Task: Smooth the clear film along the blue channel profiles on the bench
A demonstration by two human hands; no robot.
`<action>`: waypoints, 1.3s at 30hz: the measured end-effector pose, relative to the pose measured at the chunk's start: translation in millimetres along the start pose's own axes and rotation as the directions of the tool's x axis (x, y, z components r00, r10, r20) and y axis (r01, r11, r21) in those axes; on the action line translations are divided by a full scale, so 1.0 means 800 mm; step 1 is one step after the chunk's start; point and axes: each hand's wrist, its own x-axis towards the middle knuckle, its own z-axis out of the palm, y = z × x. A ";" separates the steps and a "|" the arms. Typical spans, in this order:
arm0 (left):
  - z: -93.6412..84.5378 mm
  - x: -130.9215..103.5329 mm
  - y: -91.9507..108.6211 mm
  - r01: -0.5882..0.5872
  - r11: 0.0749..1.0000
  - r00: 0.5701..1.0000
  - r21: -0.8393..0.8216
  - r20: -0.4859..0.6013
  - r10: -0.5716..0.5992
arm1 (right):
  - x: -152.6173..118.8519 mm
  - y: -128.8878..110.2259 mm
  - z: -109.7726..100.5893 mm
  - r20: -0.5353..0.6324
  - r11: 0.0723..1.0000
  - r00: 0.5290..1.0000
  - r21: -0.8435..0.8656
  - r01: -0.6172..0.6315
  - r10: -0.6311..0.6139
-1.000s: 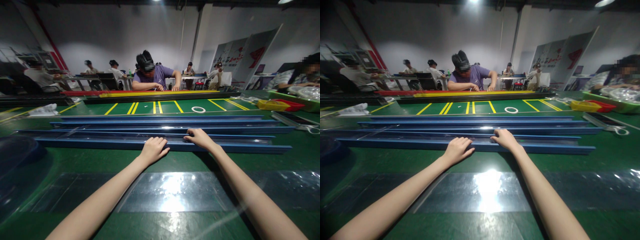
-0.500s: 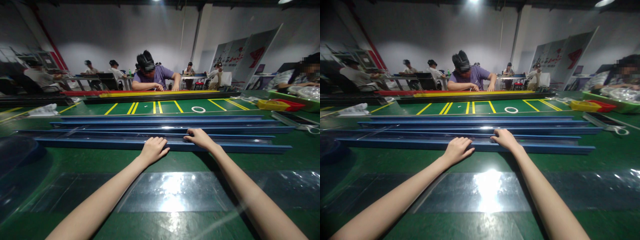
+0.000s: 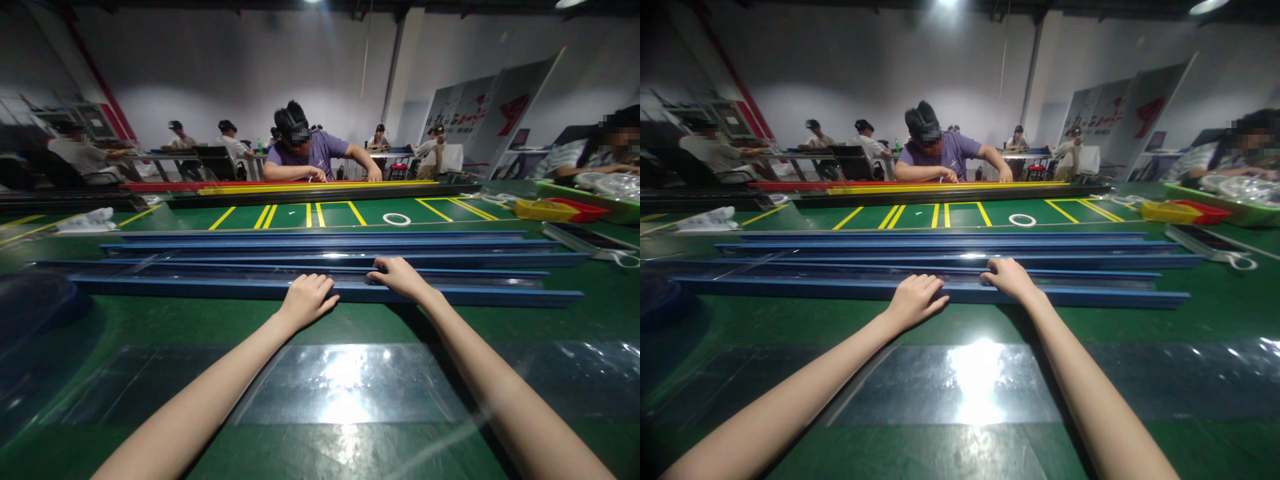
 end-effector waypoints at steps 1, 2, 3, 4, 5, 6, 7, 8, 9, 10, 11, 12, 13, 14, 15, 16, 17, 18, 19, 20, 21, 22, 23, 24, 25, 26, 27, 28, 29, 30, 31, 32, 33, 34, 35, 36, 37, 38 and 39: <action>0.000 0.000 0.000 0.000 1.000 1.000 0.001 -0.001 0.000 | 0.000 0.000 0.000 0.001 1.000 1.000 0.001 0.001 -0.001; 0.000 0.000 0.000 -0.001 1.000 1.000 0.001 -0.002 0.001 | 0.000 0.001 0.000 0.001 1.000 1.000 0.001 0.002 -0.002; 0.000 0.000 0.000 -0.002 1.000 1.000 0.001 -0.003 0.002 | 0.000 0.001 0.001 0.003 1.000 1.000 -0.001 0.003 -0.003; 0.000 0.000 0.000 -0.002 1.000 1.000 0.001 -0.003 0.002 | 0.000 0.001 0.001 0.005 1.000 1.000 -0.002 0.003 -0.003; 0.000 0.000 -0.001 -0.003 1.000 1.000 0.000 -0.004 0.003 | 0.000 0.001 0.001 0.006 1.000 1.000 -0.003 0.004 -0.004; 0.000 0.000 -0.001 -0.003 1.000 1.000 0.001 -0.004 0.003 | 0.001 0.001 0.001 0.007 1.000 1.000 -0.004 0.005 -0.005; 0.000 -0.001 -0.001 -0.003 1.000 1.000 0.001 -0.004 0.003 | 0.001 0.001 0.001 0.006 1.000 1.000 -0.004 0.006 -0.006; 0.000 -0.001 -0.001 -0.003 1.000 1.000 0.001 -0.003 0.003 | 0.001 0.002 0.001 0.006 1.000 1.000 -0.003 0.007 -0.007; 0.000 -0.001 -0.001 -0.003 1.000 1.000 0.002 -0.003 0.003 | 0.001 0.002 0.001 0.006 1.000 1.000 -0.002 0.008 -0.008; 0.000 -0.001 -0.001 -0.004 1.000 1.000 0.003 -0.003 0.004 | 0.001 0.002 0.000 0.006 1.000 1.000 -0.002 0.007 -0.007; 0.001 -0.001 -0.001 -0.003 1.000 1.000 0.003 -0.002 0.003 | 0.001 0.001 0.000 0.007 1.000 1.000 -0.001 0.006 -0.006; 0.001 0.000 -0.001 -0.003 1.000 1.000 0.002 -0.002 0.003 | 0.001 0.001 0.000 0.007 1.000 1.000 -0.002 0.004 -0.003; 0.000 0.000 -0.001 -0.003 1.000 1.000 0.001 -0.001 0.003 | 0.001 0.001 0.000 0.007 1.000 1.000 -0.002 0.002 -0.002; 0.000 0.000 -0.001 -0.002 1.000 1.000 0.000 -0.001 0.002 | 0.001 0.001 0.000 0.007 1.000 1.000 -0.002 0.001 -0.001; 0.000 0.000 0.000 -0.002 1.000 1.000 -0.001 0.000 0.002 | 0.000 0.000 0.000 0.007 1.000 1.000 -0.002 0.000 0.000; 0.000 0.000 0.000 -0.002 1.000 1.000 -0.001 0.001 0.002 | 0.000 0.000 -0.001 0.007 1.000 1.000 -0.003 0.000 0.000; 0.000 0.000 0.000 -0.002 1.000 1.000 -0.001 0.001 0.002 | 0.000 0.000 -0.001 0.009 1.000 1.000 -0.004 0.000 0.000; 0.000 0.000 0.000 -0.002 1.000 1.000 0.000 0.002 0.002 | 0.001 0.000 -0.001 0.011 1.000 1.000 -0.007 -0.001 0.001; 0.000 0.000 0.000 -0.001 1.000 1.000 0.000 0.002 0.001 | 0.001 -0.001 -0.001 0.014 1.000 1.000 -0.012 -0.001 0.001; 0.000 0.000 0.000 -0.001 1.000 1.000 0.000 0.004 0.001 | 0.001 -0.001 -0.001 0.016 1.000 1.000 -0.018 -0.002 0.002; 0.000 0.000 0.000 -0.001 1.000 1.000 0.000 0.006 0.001 | 0.001 -0.001 -0.001 0.020 1.000 1.000 -0.025 -0.003 0.003; 0.000 0.000 0.000 0.000 1.000 1.000 -0.001 0.007 0.000 | 0.001 -0.002 -0.002 0.022 0.999 1.000 -0.032 -0.002 0.003; 0.001 0.000 0.000 0.000 1.000 1.000 -0.003 0.008 0.000 | 0.001 -0.002 -0.003 0.024 0.999 1.000 -0.043 -0.002 0.003; 0.001 0.000 0.000 0.001 1.000 1.000 -0.005 0.007 -0.001 | 0.001 -0.004 -0.004 0.023 0.998 1.000 -0.059 -0.001 0.003; 0.001 0.000 0.000 0.001 1.000 1.000 -0.007 0.007 -0.001 | 0.000 -0.005 -0.006 0.020 0.997 1.000 -0.080 -0.001 0.003; 0.001 0.000 0.000 0.002 1.000 1.000 -0.009 0.006 -0.002 | 0.000 -0.007 -0.007 0.015 0.994 1.000 -0.107 -0.002 0.003; 0.001 0.000 0.000 0.002 1.000 1.000 -0.010 0.005 -0.002 | -0.001 -0.009 -0.008 0.008 0.991 1.000 -0.133 -0.002 0.003; 0.001 0.001 0.000 0.002 1.000 1.000 -0.011 0.005 -0.002 | -0.001 -0.011 -0.009 0.000 0.988 1.000 -0.152 -0.002 0.002; 0.001 0.001 0.000 0.003 1.000 1.000 -0.011 0.005 -0.003 | -0.001 -0.013 -0.009 -0.007 0.988 1.000 -0.154 0.002 -0.004; 0.001 0.001 0.000 0.005 1.000 1.000 -0.010 0.004 -0.005 | 0.000 -0.016 -0.008 -0.012 0.991 1.000 -0.137 0.014 -0.016; 0.001 0.001 0.001 0.009 1.000 1.000 -0.007 0.003 -0.009 | 0.001 -0.019 -0.007 -0.016 0.994 0.999 -0.102 0.033 -0.034; 0.000 0.001 0.001 0.013 1.000 1.000 -0.004 0.001 -0.013 | 0.002 -0.022 -0.005 -0.018 0.997 0.998 -0.060 0.055 -0.056; 0.000 0.001 0.001 0.017 1.000 1.000 -0.001 -0.001 -0.017 | 0.004 -0.025 -0.003 -0.021 0.997 0.997 -0.022 0.073 -0.074; 0.000 0.001 0.002 0.019 1.000 1.000 0.002 -0.003 -0.019 | 0.006 -0.027 -0.001 -0.021 0.997 0.996 0.004 0.083 -0.083; 0.000 0.001 0.002 0.020 1.000 1.000 0.003 -0.006 -0.020 | 0.007 -0.029 0.001 -0.020 0.997 0.997 0.013 0.080 -0.080; -0.001 0.001 0.002 0.020 1.000 1.000 0.003 -0.008 -0.020 | 0.009 -0.031 0.002 -0.016 0.998 0.998 0.010 0.068 -0.067; -0.001 0.000 0.002 0.019 1.000 1.000 0.003 -0.011 -0.019 | 0.010 -0.031 0.003 -0.010 0.999 0.999 0.002 0.052 -0.052; -0.001 0.000 0.002 0.018 1.000 1.000 0.004 -0.013 -0.017 | 0.011 -0.032 0.003 -0.002 0.999 0.999 -0.006 0.038 -0.038; -0.002 0.000 0.002 0.017 1.000 1.000 0.007 -0.014 -0.017 | 0.011 -0.032 0.002 0.004 1.000 1.000 -0.015 0.028 -0.028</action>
